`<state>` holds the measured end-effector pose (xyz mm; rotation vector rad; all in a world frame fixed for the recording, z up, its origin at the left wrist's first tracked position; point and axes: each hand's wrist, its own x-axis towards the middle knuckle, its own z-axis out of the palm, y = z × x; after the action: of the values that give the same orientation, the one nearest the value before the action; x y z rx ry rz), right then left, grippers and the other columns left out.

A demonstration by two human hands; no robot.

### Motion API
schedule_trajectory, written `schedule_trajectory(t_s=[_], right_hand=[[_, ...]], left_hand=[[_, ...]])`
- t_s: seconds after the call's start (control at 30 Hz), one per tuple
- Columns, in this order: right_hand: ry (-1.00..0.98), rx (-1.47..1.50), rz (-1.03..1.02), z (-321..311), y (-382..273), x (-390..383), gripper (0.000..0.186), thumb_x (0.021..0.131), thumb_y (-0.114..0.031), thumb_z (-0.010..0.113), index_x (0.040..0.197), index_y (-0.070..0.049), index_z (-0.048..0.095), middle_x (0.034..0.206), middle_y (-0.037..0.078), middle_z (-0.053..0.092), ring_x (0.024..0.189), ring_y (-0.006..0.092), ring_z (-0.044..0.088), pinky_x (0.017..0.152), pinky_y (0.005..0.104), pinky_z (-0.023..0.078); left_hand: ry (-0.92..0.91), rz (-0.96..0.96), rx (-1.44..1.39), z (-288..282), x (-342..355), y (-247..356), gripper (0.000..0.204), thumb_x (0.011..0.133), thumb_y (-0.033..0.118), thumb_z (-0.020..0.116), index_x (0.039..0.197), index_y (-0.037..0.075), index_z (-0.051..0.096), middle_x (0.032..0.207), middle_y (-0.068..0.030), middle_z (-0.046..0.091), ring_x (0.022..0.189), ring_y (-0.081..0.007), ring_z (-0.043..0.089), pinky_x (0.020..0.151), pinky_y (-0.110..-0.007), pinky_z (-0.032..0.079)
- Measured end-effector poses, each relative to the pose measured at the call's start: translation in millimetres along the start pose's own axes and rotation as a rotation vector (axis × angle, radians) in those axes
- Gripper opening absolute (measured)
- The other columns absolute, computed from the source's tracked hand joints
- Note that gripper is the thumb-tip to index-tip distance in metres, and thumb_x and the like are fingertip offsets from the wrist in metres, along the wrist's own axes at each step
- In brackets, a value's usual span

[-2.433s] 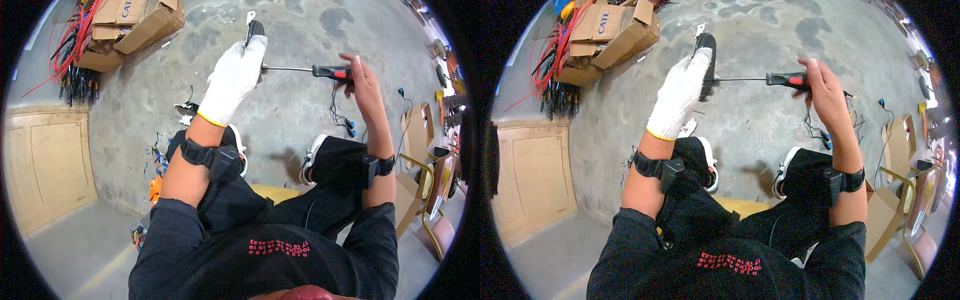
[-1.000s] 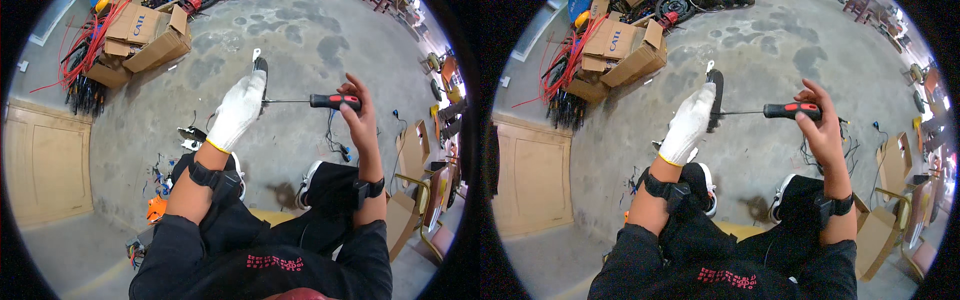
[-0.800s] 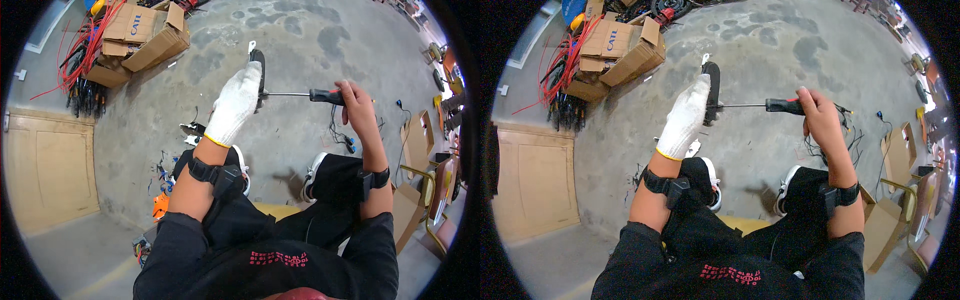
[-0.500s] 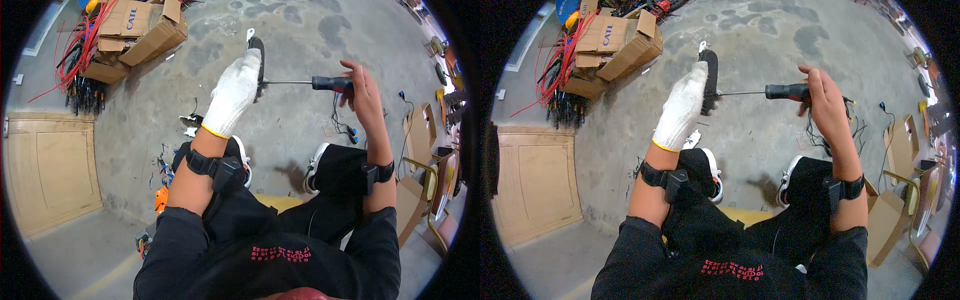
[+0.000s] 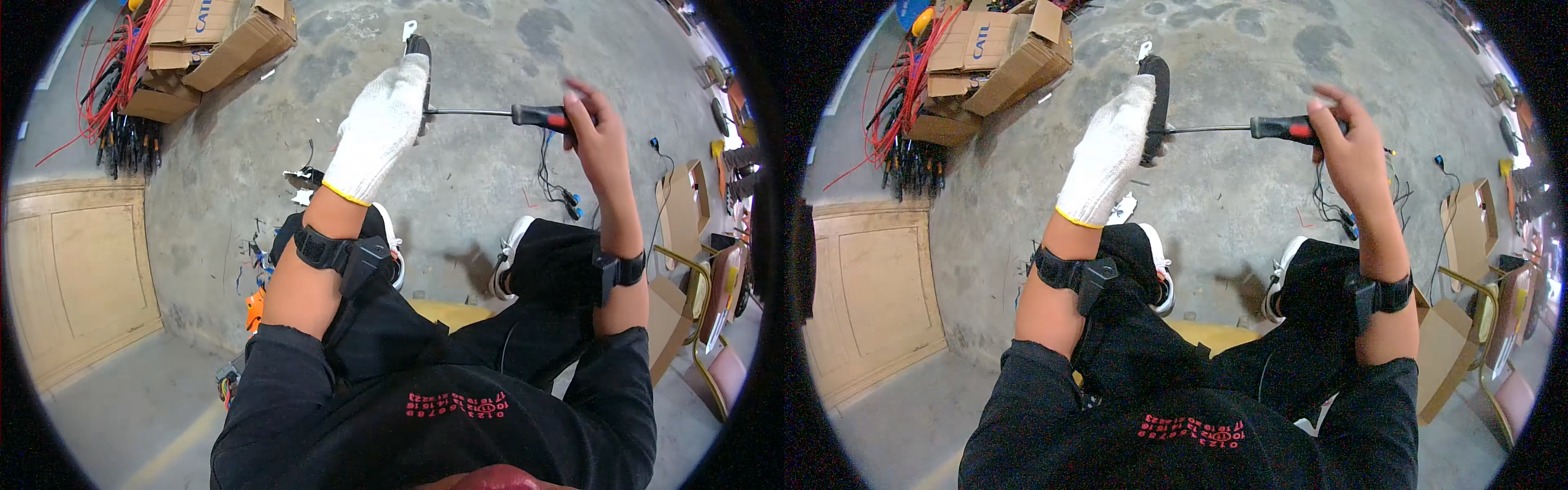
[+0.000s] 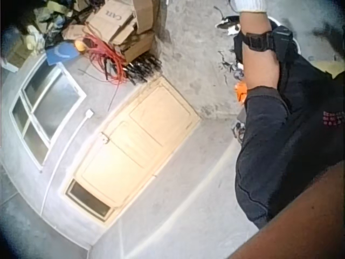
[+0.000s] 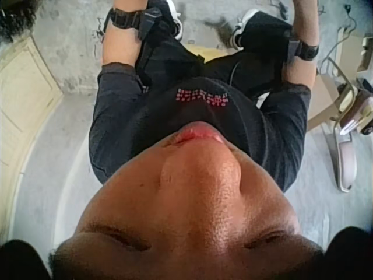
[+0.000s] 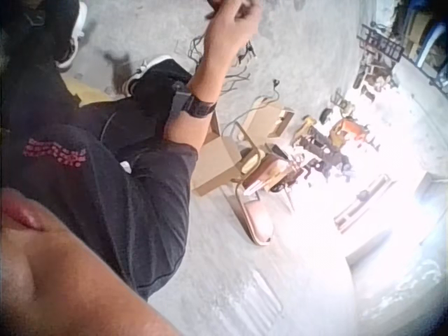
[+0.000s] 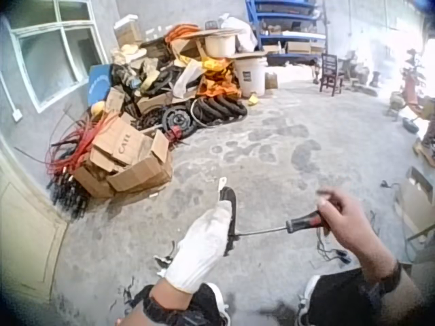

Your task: Using pliers and a screwdriver to repair or assemble an electronic component.

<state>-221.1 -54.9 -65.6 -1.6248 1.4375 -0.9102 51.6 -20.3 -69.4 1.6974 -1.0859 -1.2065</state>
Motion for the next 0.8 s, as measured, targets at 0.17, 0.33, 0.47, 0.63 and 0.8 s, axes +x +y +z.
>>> schedule_trajectory(t_s=[0.17, 0.33, 0.47, 0.63, 0.8], right_hand=[[0.134, 0.239, -0.448, 4, -10, -4, 0.043, 0.094, -0.029, 0.055, 0.129, -0.003, 0.055, 0.100, 0.007, 0.065, 0.080, 0.0119, 0.061, 0.075, 0.0235, 0.048], [-0.189, -0.045, 0.300, -9, -13, 5, 0.043, 0.095, -0.025, 0.054, 0.132, -0.003, 0.052, 0.106, 0.008, 0.064, 0.089, 0.0136, 0.060, 0.079, 0.0247, 0.048], [0.100, 0.133, -0.476, 1, -5, -2, 0.041, 0.096, -0.024, 0.053, 0.132, -0.003, 0.052, 0.105, 0.008, 0.064, 0.082, 0.0150, 0.062, 0.067, 0.0268, 0.051], [-0.045, 0.099, 0.070, -11, -6, 6, 0.042, 0.098, -0.032, 0.054, 0.128, -0.003, 0.055, 0.091, 0.006, 0.063, 0.059, 0.0111, 0.059, 0.051, 0.0245, 0.044], [0.265, 0.160, -0.670, 10, -2, 7, 0.038, 0.097, -0.033, 0.057, 0.116, -0.001, 0.064, 0.080, 0.003, 0.061, 0.049, 0.0074, 0.048, 0.047, 0.0237, 0.040]], left_hand=[[-0.025, -0.028, -0.052, 3, -3, 3, 0.059, 0.096, 0.058, 0.044, 0.101, 0.002, 0.059, 0.073, -0.0094, 0.065, 0.054, -0.0130, 0.057, 0.051, -0.028, 0.047], [-0.018, -0.003, -0.018, -2, -4, 1, 0.058, 0.097, 0.057, 0.043, 0.103, 0.002, 0.058, 0.071, -0.0099, 0.065, 0.054, -0.0131, 0.057, 0.050, -0.028, 0.047], [-0.030, -0.046, -0.070, 1, -3, 6, 0.057, 0.097, 0.056, 0.042, 0.103, 0.002, 0.059, 0.071, -0.0099, 0.065, 0.054, -0.0133, 0.058, 0.050, -0.028, 0.047], [-0.030, 0.010, -0.037, -1, -4, -1, 0.058, 0.098, 0.056, 0.041, 0.104, 0.001, 0.059, 0.074, -0.0110, 0.067, 0.054, -0.0138, 0.059, 0.049, -0.028, 0.047], [-0.056, -0.003, -0.108, 4, -5, 3, 0.058, 0.098, 0.056, 0.040, 0.104, 0.001, 0.060, 0.074, -0.0114, 0.068, 0.054, -0.0141, 0.060, 0.049, -0.028, 0.047]])
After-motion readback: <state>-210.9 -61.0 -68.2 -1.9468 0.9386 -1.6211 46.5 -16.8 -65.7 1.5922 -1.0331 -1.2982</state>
